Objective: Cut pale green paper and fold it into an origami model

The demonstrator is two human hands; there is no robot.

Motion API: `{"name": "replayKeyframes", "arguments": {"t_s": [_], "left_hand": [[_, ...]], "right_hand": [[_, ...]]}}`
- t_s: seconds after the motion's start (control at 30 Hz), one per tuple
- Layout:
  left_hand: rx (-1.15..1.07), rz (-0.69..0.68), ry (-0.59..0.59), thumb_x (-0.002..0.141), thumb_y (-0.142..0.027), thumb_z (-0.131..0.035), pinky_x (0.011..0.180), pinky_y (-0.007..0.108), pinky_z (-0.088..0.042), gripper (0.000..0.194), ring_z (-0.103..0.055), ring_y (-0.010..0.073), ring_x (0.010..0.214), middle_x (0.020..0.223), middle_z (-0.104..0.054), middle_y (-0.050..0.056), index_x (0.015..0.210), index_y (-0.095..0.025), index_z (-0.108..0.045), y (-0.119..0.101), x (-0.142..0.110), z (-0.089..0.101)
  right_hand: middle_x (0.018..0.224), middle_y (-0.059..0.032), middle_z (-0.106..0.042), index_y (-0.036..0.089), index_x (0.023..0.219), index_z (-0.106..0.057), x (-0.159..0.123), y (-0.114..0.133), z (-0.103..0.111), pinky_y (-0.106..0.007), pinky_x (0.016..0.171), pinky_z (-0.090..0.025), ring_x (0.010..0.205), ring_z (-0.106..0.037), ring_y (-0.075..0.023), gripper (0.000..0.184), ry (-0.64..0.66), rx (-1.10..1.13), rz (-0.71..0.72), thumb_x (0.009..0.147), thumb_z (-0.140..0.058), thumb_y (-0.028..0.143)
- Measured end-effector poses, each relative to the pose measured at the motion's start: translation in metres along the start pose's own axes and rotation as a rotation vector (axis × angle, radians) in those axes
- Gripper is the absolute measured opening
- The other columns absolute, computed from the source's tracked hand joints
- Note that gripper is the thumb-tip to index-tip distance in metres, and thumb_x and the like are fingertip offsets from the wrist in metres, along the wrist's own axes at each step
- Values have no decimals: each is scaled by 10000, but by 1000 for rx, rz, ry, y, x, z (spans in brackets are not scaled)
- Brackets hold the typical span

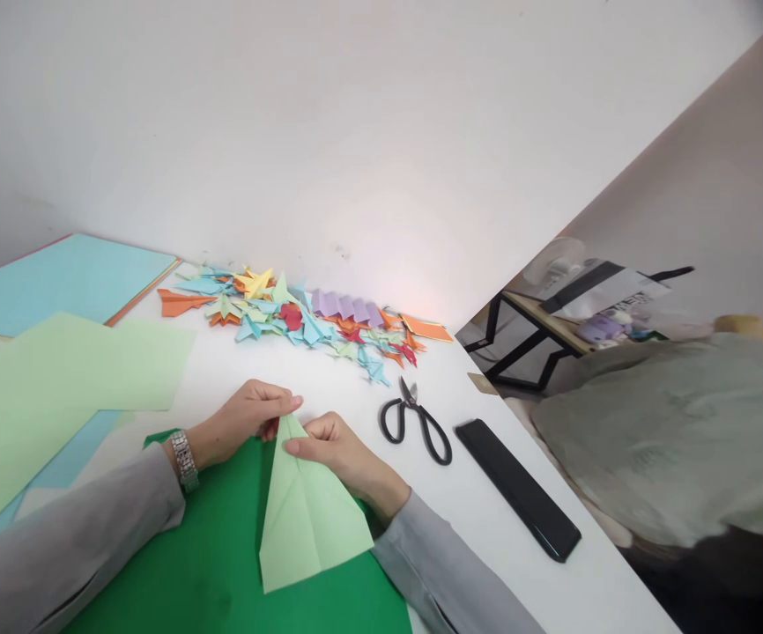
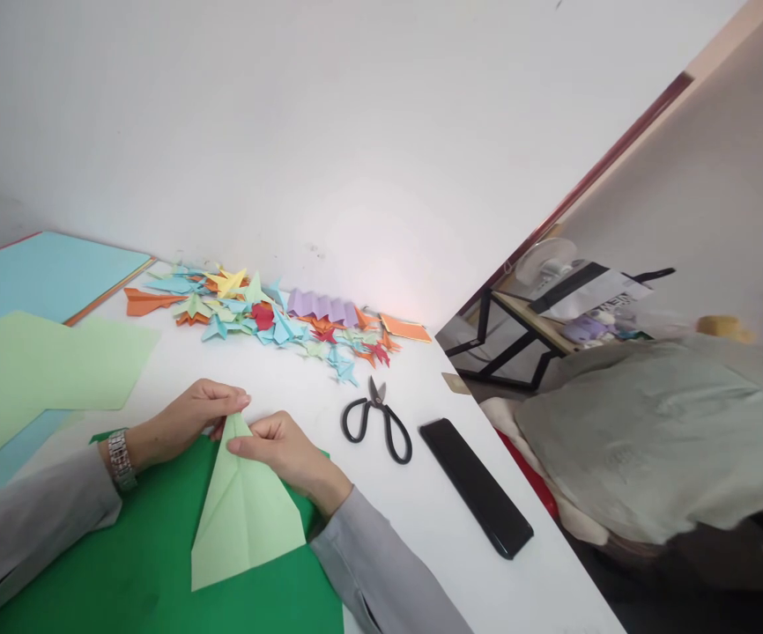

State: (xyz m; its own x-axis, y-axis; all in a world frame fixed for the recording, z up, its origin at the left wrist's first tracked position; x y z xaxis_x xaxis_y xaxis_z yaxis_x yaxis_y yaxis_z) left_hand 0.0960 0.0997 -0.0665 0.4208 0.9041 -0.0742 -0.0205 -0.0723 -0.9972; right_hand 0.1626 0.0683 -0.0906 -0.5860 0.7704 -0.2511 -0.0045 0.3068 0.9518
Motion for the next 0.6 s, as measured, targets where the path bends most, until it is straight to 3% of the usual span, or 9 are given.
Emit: {"name": "replayKeyframes", "arguments": {"t_s": [0.3,0.5,0.6], "left_hand": [[-149,56,-73,771,-612,-487,392,223,-234,549,-382,79,351,387,-425,-33,461,-159,-487,3,-1,5],[-141,36,92,662,-393,-722,439,193,-233,372,-370,54,448,493,-426,-59,518,-144,-486,6,-1,-5],[-123,44,65,661,-369,-728,439,186,-221,323,-366,54,467,525,-433,-60,572,-141,-517,10,-2,-1]], "right_hand": [[443,40,-505,126,482,-553,-1,-3,6,-199,393,-260,382,-405,-52,408,-55,71,13,602,-775,446],[383,73,-401,157,478,-515,1,3,30,-208,371,-203,344,-281,-40,443,-275,209,141,645,-729,507],[452,55,-476,166,538,-557,0,9,44,-215,415,-285,400,-374,-67,362,-361,283,221,642,-745,457]]}}
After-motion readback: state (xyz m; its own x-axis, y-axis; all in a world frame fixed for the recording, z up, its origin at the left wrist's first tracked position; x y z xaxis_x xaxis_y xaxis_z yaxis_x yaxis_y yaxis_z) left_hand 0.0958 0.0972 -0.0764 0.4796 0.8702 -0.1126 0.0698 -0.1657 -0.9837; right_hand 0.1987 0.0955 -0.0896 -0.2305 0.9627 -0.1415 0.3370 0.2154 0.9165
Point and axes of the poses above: each hand's wrist, its own x-axis towards the middle knuckle, its own z-axis out of the back of the hand, y = z × x, the point moved 10 cm from there along x, towards the middle knuckle
